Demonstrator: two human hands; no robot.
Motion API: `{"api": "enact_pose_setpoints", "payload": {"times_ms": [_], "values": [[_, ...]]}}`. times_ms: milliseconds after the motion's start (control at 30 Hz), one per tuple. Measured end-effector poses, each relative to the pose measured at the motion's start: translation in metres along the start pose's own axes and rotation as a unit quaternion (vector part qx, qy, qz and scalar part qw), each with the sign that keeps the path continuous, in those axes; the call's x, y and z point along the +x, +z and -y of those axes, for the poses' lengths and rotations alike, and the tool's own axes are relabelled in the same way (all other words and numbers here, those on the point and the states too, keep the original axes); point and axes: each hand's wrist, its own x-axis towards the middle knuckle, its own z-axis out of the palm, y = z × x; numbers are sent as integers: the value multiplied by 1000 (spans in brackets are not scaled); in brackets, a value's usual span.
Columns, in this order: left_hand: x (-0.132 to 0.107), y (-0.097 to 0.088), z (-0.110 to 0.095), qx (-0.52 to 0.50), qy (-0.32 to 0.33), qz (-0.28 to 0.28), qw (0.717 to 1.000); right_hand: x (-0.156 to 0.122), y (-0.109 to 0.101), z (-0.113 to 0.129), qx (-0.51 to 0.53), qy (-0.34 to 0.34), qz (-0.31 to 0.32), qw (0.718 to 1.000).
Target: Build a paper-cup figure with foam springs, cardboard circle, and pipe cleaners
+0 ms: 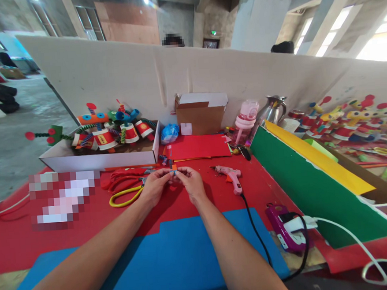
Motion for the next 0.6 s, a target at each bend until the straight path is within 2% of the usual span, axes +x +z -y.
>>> {"api": "enact_pose_setpoints", "payload": {"times_ms": [267,467,600], "values": [[-2,3,-3,12,8,-3,1000,0,0,1,-2,10,-12,1000],[-2,1,-3,7,-5,-5,1000,-2,1,1,12,7,6,1000],[-2,2,-3,-18,-4,-4,1000,-1,1,2,14,-13,-24,1000]]}}
